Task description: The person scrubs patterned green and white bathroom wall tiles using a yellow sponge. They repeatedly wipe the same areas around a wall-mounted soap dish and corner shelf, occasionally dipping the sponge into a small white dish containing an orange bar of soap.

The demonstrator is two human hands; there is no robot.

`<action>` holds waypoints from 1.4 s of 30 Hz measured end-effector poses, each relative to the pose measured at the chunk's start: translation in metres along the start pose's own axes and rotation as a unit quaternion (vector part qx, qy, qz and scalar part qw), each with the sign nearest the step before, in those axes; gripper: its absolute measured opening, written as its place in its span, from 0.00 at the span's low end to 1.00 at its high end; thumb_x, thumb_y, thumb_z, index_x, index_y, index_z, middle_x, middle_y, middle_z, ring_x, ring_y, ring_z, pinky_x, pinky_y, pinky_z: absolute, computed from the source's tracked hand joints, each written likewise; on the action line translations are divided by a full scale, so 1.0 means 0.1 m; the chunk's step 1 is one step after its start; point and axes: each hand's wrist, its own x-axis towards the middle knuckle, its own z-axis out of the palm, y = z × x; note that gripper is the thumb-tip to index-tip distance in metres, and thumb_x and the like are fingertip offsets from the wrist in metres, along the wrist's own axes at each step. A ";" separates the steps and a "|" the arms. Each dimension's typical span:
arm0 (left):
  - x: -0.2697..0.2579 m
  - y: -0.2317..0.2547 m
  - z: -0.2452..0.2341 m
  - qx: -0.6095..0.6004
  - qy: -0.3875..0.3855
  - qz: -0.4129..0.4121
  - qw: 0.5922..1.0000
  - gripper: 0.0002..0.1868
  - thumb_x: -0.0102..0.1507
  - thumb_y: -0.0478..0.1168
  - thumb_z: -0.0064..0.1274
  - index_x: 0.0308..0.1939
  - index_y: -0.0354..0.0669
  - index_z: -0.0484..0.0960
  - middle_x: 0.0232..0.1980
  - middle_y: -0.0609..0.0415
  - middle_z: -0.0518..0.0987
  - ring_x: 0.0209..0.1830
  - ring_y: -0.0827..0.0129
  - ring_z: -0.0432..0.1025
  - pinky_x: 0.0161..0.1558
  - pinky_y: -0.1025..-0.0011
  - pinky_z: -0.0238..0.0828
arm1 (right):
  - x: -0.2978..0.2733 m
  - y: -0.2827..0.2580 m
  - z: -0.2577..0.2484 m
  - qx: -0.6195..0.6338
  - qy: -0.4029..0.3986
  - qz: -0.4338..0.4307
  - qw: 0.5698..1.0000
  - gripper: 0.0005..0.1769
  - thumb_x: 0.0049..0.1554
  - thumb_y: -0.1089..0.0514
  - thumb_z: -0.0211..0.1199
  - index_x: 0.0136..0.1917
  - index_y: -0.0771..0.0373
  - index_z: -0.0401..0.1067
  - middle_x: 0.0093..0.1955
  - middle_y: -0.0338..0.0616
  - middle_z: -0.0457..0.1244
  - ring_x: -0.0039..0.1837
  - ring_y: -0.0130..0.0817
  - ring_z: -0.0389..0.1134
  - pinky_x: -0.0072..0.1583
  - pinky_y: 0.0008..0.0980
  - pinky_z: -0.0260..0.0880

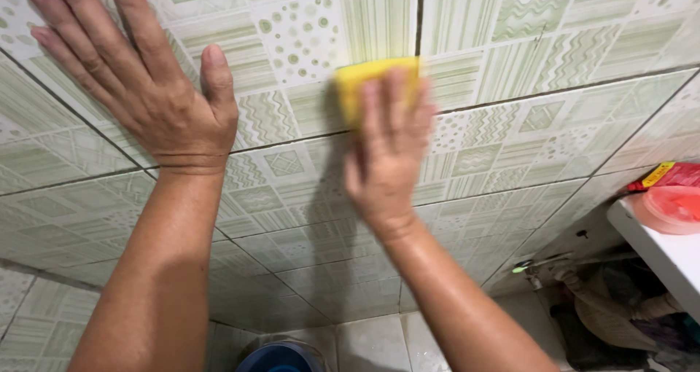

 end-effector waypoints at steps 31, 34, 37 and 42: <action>-0.05 0.01 -0.10 -0.038 0.022 0.017 0.999 0.41 0.71 0.68 0.21 0.81 0.52 0.47 0.83 0.42 0.44 0.84 0.47 0.38 0.84 0.47 0.31 | 0.03 -0.10 0.13 0.014 0.020 -0.029 0.999 0.43 0.70 0.66 0.51 0.87 0.44 0.32 0.89 0.28 0.27 0.89 0.37 0.21 0.87 0.44 0.21; -0.04 0.01 -0.12 -0.054 0.014 0.019 0.998 0.40 0.71 0.68 0.21 0.81 0.50 0.47 0.83 0.41 0.44 0.85 0.46 0.38 0.84 0.47 0.30 | -0.08 0.04 0.02 -0.003 -0.022 -0.028 0.999 0.43 0.69 0.67 0.52 0.87 0.47 0.35 0.90 0.33 0.28 0.90 0.40 0.22 0.87 0.48 0.21; -0.04 0.01 -0.13 -0.040 0.004 0.018 0.999 0.41 0.71 0.69 0.20 0.81 0.51 0.47 0.83 0.42 0.44 0.84 0.47 0.38 0.84 0.47 0.31 | -0.05 0.39 -0.17 -0.012 0.012 -0.019 1.000 0.43 0.70 0.66 0.52 0.88 0.45 0.34 0.90 0.32 0.29 0.89 0.38 0.23 0.87 0.47 0.20; -0.07 0.00 -0.15 -0.060 0.001 0.026 0.998 0.40 0.72 0.68 0.21 0.81 0.49 0.47 0.83 0.40 0.43 0.84 0.45 0.37 0.84 0.45 0.30 | 0.32 0.67 -0.14 -0.013 0.109 0.017 0.994 0.46 0.68 0.66 0.52 0.87 0.37 0.33 0.88 0.25 0.27 0.88 0.28 0.24 0.87 0.41 0.19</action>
